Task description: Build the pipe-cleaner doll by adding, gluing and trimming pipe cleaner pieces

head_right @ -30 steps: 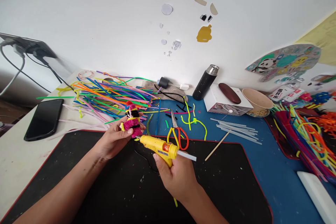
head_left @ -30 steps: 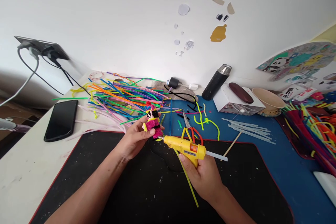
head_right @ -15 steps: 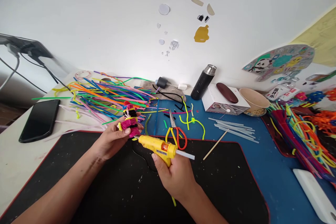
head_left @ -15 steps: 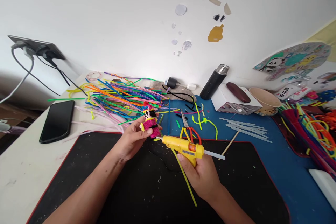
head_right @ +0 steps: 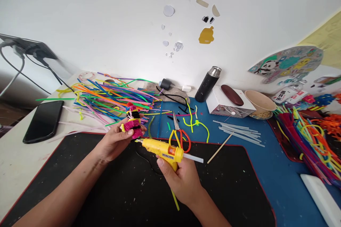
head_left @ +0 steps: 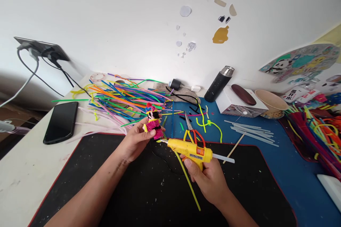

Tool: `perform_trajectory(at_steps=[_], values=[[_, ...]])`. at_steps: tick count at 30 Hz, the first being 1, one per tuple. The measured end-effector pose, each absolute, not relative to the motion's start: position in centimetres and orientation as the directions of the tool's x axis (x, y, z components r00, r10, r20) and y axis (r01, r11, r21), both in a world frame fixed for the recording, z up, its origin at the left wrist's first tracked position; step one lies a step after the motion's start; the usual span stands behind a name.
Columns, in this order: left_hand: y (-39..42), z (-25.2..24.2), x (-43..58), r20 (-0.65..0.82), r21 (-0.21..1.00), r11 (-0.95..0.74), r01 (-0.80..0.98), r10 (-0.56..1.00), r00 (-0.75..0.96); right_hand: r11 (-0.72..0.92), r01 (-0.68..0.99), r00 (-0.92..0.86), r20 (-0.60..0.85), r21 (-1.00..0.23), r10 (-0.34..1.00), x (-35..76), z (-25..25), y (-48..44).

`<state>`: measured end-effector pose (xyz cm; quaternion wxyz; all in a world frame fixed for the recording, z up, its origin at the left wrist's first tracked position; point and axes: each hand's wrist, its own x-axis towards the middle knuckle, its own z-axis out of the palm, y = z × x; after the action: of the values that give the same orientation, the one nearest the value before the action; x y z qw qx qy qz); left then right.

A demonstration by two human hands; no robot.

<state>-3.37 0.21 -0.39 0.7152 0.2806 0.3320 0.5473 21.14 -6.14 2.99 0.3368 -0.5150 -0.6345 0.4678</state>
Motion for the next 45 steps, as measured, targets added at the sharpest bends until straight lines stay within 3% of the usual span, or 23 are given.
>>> perform_trajectory(at_steps=[11, 14, 20, 26, 45], values=[[0.3, -0.7, -3.5, -0.166, 0.764, 0.244, -0.598, 0.969, 0.183, 0.042, 0.332, -0.232, -0.038, -0.942, 0.972, 21.0, 3.1, -6.2], [0.2, -0.8, -3.5, -0.168, 0.757, 0.252, -0.603, 0.967, 0.192, -0.023, 0.208, -0.211, -0.068, -0.978, 0.975, 21.1, 2.9, -5.9], [-0.5, -0.7, -3.1, -0.121, 0.783, 0.25, -0.57, 0.96, 0.255, -0.193, -0.217, -0.1, -0.175, -0.957, 0.98, 21.0, 2.7, -4.1], [-1.5, -0.2, -2.7, -0.017, 0.806, 0.228, -0.546, 0.932, 0.363, -0.192, -0.392, -0.013, -0.204, -0.9, 0.979, 19.7, 2.4, -2.1], [-2.3, 1.0, -2.2, 0.038, 0.836, 0.2, -0.512, 0.908, 0.418, -0.185, -0.362, 0.009, -0.202, -0.914, 0.979, 17.0, 2.1, -0.4]])
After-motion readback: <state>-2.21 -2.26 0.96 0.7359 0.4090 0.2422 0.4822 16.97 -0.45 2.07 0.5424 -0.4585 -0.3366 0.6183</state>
